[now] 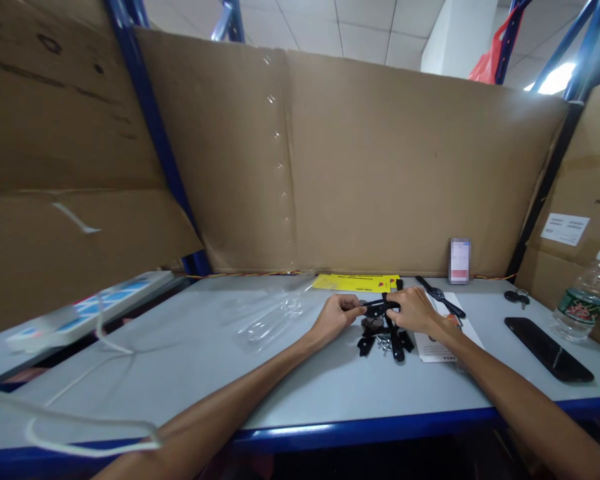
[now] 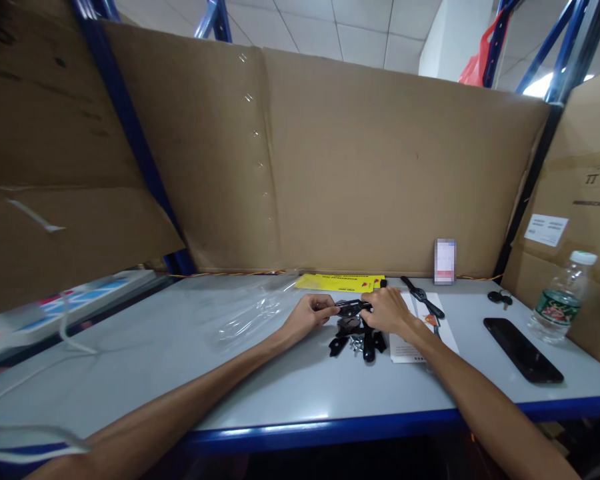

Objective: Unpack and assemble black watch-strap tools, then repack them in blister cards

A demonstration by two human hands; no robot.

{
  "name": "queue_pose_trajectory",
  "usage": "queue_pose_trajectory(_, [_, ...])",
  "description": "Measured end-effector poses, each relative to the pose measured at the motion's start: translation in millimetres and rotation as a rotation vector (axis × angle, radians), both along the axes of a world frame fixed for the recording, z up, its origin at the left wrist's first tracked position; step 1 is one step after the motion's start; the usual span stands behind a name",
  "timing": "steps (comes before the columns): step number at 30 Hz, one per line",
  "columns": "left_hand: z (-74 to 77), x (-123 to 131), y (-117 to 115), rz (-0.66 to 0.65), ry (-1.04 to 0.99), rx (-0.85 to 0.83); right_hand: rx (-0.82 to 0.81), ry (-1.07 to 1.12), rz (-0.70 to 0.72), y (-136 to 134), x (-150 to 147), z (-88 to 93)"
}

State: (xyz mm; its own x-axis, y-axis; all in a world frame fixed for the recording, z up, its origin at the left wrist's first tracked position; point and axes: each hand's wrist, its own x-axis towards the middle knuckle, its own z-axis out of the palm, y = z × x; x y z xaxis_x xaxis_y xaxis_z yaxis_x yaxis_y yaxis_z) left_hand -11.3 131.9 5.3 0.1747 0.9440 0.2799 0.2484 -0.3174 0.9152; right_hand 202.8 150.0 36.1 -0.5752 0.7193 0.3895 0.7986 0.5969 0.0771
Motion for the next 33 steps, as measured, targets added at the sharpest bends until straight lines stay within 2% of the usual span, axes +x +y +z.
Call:
queue_pose_trajectory(4, [5.5, -0.3, -3.3, -0.01, -0.023, -0.04, 0.004, 0.004, -0.022, 0.7, 0.3, -0.3])
queue_pose_trajectory(13, [14.9, 0.0, -9.1, 0.063, -0.343, -0.215, 0.0, 0.044, -0.074, 4.4, -0.3, -2.6])
queue_pose_trajectory(23, [16.3, -1.6, -7.9, -0.025, -0.619, -0.393, -0.012, 0.042, -0.096, 4.1, -4.2, -5.8])
queue_pose_trajectory(33, [18.1, -1.1, -10.1, -0.031, -0.598, -0.413, -0.01, 0.039, -0.1, 2.7, -4.6, -6.6])
